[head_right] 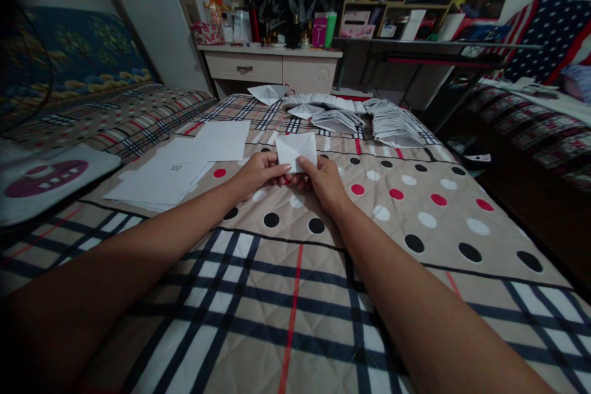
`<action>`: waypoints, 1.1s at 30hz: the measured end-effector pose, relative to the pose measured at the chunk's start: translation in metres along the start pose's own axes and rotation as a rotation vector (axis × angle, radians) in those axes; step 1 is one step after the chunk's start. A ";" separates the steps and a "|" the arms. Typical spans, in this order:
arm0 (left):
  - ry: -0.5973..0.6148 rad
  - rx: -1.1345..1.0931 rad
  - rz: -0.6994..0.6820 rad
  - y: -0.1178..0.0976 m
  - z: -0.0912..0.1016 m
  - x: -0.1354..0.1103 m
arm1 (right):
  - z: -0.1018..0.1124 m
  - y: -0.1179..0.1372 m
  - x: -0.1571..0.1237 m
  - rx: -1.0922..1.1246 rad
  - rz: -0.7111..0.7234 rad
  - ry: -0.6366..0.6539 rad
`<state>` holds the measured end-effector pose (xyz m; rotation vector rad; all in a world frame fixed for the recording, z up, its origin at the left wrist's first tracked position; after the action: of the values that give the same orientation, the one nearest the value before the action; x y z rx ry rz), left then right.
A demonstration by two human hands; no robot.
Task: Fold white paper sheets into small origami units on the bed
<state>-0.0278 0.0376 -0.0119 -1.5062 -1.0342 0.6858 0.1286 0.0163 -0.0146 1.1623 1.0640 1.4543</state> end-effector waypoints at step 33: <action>-0.036 0.007 0.018 0.000 -0.002 0.001 | -0.004 0.003 -0.002 -0.083 0.033 0.050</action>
<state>-0.0253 0.0380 -0.0115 -1.5038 -1.0448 0.7309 0.1239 0.0136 -0.0126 1.0939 1.0133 1.5463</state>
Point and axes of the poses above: each hand's wrist, its own x-axis towards the middle knuckle, its own z-axis out of the back of the hand, y = z × x, the point moved 3 cm from there along x, towards the middle knuckle, and after that the axes turned 13 degrees about -x, right-handed, at the moved point
